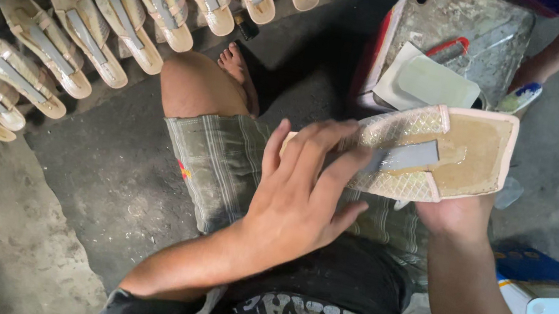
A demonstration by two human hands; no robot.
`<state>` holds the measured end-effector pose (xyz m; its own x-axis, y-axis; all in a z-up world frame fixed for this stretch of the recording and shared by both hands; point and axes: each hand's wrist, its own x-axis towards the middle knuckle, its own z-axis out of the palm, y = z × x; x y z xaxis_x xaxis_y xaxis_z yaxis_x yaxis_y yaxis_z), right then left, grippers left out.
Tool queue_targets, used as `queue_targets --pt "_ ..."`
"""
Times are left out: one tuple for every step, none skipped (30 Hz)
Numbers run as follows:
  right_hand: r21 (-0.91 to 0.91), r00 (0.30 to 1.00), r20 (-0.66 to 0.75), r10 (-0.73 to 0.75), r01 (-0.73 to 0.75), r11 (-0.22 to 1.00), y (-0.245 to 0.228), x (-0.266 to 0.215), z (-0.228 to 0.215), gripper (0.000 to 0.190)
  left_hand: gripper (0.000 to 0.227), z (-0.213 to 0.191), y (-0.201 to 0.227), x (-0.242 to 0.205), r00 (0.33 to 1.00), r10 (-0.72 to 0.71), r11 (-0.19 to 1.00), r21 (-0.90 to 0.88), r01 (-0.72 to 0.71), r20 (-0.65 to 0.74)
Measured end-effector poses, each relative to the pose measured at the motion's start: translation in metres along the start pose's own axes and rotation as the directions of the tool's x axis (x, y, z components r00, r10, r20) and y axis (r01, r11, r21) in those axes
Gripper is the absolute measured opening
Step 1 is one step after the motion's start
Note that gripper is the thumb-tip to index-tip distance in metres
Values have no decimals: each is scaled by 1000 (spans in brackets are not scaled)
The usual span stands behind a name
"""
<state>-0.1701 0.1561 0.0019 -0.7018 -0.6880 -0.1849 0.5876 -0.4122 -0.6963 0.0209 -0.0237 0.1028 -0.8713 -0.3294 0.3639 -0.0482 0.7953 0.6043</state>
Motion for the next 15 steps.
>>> queue_targets --pt "-62 999 36 -27 29 998 1 -2 4 45 82 1 -3 8 1000 -22 1000 18 22 16" --pt "-121 996 74 -52 61 991 1 -4 7 46 87 1 -4 13 998 -45 998 36 43 32" --pt "-176 991 111 -74 93 980 2 -7 9 46 88 1 -6 15 997 -61 998 37 59 51" --pt "-175 992 105 -67 85 981 0 -10 12 46 88 2 -7 17 995 -77 997 38 74 69" --pt "-165 992 114 -56 75 983 -2 -8 14 45 88 2 -9 17 992 -98 994 53 94 80" --pt "-157 992 122 -45 64 986 -3 -7 17 45 88 1 -11 17 996 -88 996 -4 88 31" --pt "-171 996 88 -34 48 984 -6 -2 20 46 87 0 -14 16 996 -89 995 -48 87 -28" --pt "-186 998 55 -23 33 982 -8 1 24 47 86 -3 -18 13 992 -89 993 -90 81 -89" --pt "-358 995 83 -60 86 930 -10 3 28 45 86 -6 -24 9 984 -129 988 -96 118 -122" --pt "-513 988 122 -98 148 846 -11 4 30 44 85 -9 -31 5 974 -167 983 -104 152 -156" --pt "-482 985 149 -87 149 863 -12 4 31 32 85 -11 -39 2 962 -201 976 -120 181 -185" --pt "-450 982 175 -75 147 881 -13 4 31 23 84 -16 -50 -2 936 -218 975 -105 196 -277" --pt "-418 979 194 -68 145 897 -14 4 29 21 84 -23 -62 -5 905 -226 974 -95 206 -360" --pt "-449 977 193 -94 173 877 -13 6 25 18 84 -31 -76 -8 868 -230 973 -86 215 -441" --pt "-480 974 188 -126 203 854 -11 6 20 17 86 -42 -93 -10 823 -299 953 -196 231 -484"
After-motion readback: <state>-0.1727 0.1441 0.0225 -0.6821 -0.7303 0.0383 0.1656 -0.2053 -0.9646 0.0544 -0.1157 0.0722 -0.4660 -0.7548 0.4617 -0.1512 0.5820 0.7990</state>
